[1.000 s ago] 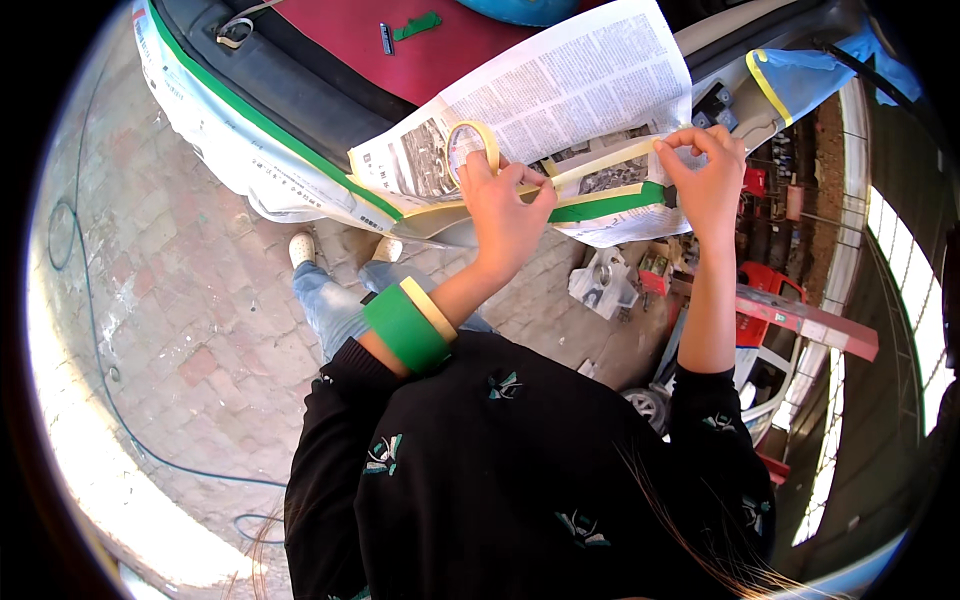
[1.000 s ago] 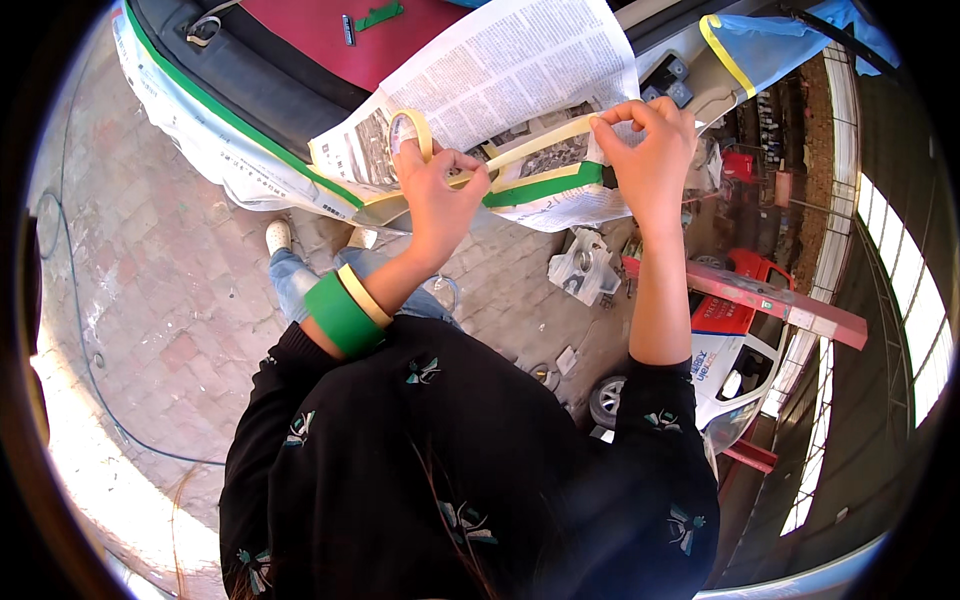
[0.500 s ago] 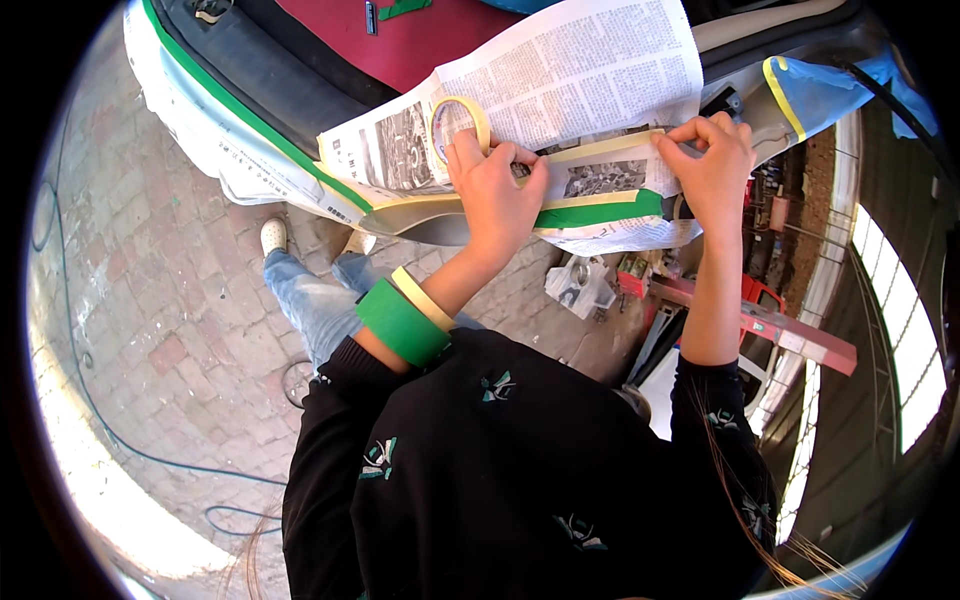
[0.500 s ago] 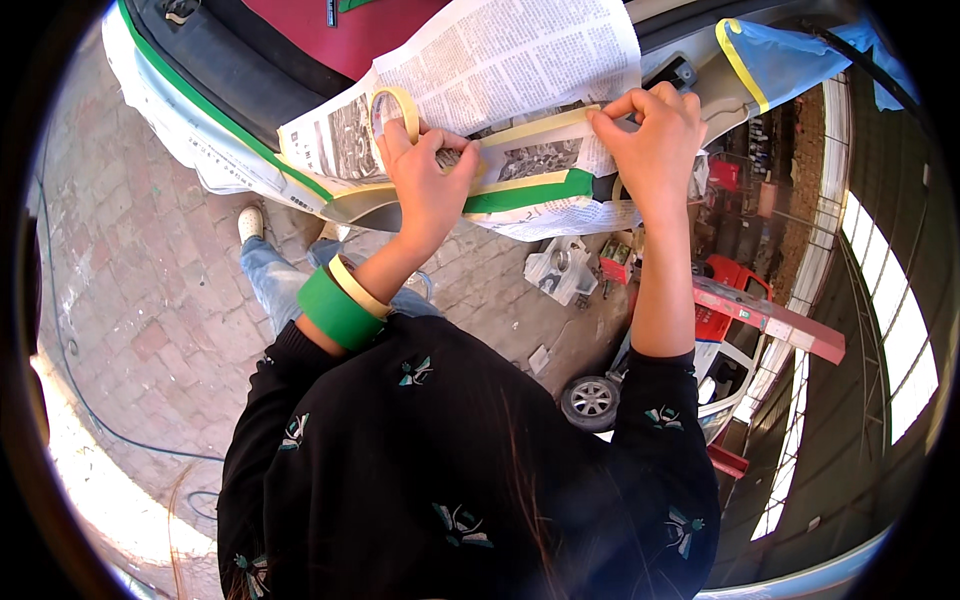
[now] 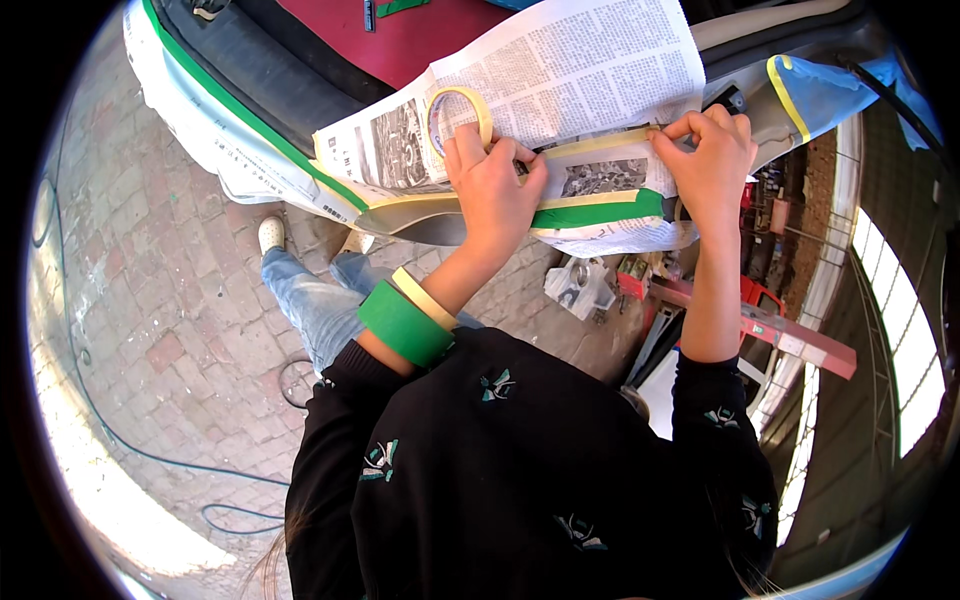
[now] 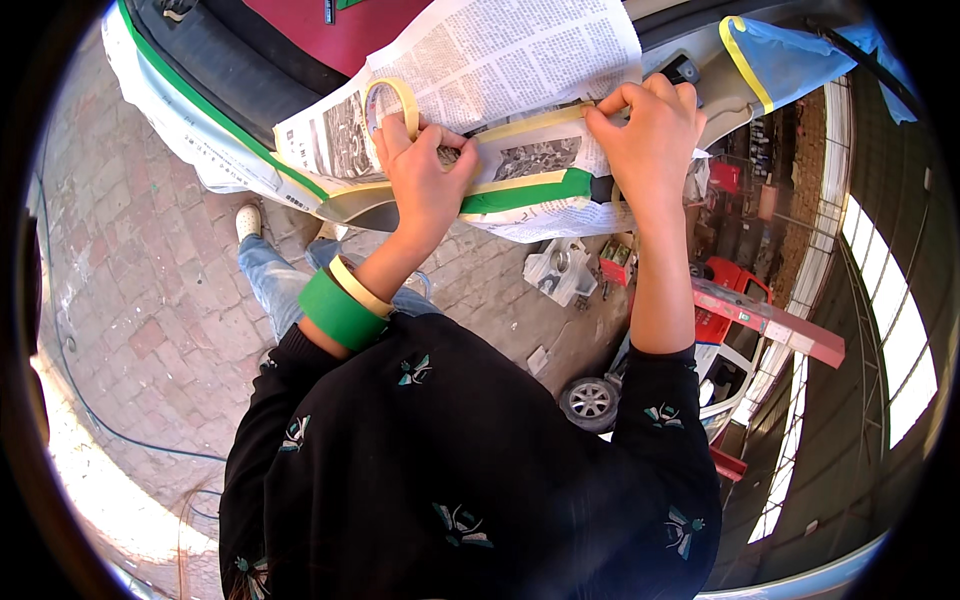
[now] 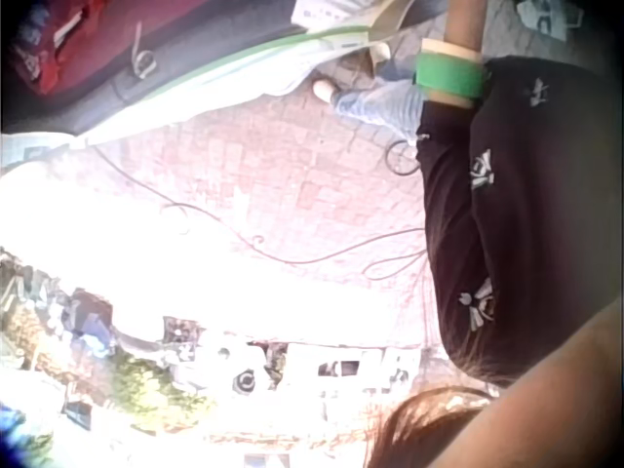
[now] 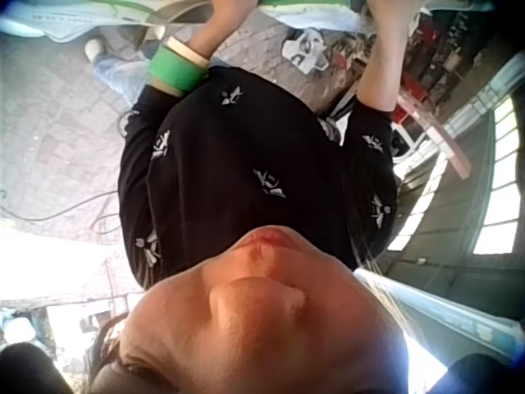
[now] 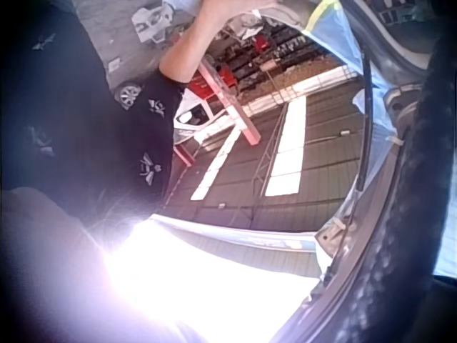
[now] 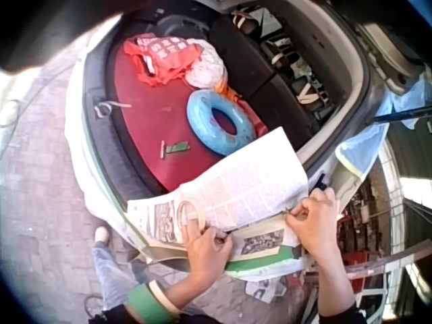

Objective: The person applies masking tape to newspaper sheets placed on the hood of a car. They carefully smooth the tape over the paper edges to secure them in place, preparing the vehicle surface for painting or bodywork.

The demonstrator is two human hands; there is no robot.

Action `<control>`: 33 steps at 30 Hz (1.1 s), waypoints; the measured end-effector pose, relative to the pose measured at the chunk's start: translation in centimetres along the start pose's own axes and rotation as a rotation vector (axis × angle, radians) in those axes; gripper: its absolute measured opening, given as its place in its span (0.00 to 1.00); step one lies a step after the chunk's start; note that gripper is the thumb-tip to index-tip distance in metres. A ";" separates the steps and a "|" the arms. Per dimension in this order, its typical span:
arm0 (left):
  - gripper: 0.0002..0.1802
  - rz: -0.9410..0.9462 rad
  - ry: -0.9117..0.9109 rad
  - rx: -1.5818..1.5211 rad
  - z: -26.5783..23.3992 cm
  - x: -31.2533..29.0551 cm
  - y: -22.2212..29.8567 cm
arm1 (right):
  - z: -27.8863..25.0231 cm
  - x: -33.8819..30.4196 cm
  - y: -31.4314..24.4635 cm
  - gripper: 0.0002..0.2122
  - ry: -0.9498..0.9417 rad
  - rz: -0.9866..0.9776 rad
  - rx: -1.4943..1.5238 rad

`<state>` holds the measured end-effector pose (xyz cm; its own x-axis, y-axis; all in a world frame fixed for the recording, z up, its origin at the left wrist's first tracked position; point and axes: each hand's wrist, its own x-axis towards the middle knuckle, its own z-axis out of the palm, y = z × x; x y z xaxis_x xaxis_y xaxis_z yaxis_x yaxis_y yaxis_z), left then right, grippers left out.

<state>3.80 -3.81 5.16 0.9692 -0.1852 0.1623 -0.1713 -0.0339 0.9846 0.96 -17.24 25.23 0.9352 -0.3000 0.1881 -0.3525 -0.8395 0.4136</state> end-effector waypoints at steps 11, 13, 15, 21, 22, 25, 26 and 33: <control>0.12 0.127 -0.002 0.083 0.0 0.1 -0.5 | -1.1 0.9 -0.2 0.14 0.005 -0.028 -0.163; 0.12 0.130 -0.012 0.086 -0.2 0.1 -0.4 | -1.2 0.7 0.5 0.13 0.011 -0.026 -0.123; 0.12 0.127 -0.025 0.080 -0.2 0.1 -0.3 | -1.9 0.8 0.8 0.12 0.011 -0.018 -0.055; 0.09 0.087 -0.051 0.066 -2.0 -0.7 -0.9 | -3.4 0.5 -0.8 0.07 -0.027 -0.137 0.138; 0.10 0.085 -0.046 0.076 -2.3 -0.9 -1.3 | -3.4 0.3 -1.1 0.06 -0.030 -0.161 0.143; 0.13 0.109 -0.035 0.112 -3.3 -1.5 -2.5 | -3.0 0.2 -0.8 0.07 -0.035 -0.115 0.162; 0.16 0.139 -0.038 0.127 -3.6 -1.7 -2.7 | -3.0 0.1 -0.9 0.07 -0.036 -0.107 0.173; 0.33 0.720 -0.126 0.473 -3.3 -1.4 -4.4 | -3.3 -0.7 -0.5 0.06 0.005 -0.058 0.253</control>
<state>3.75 -0.12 0.82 0.5750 -0.4253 0.6989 -0.8176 -0.2662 0.5106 0.42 -15.11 27.85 0.9531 -0.2468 0.1750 -0.2785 -0.9418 0.1882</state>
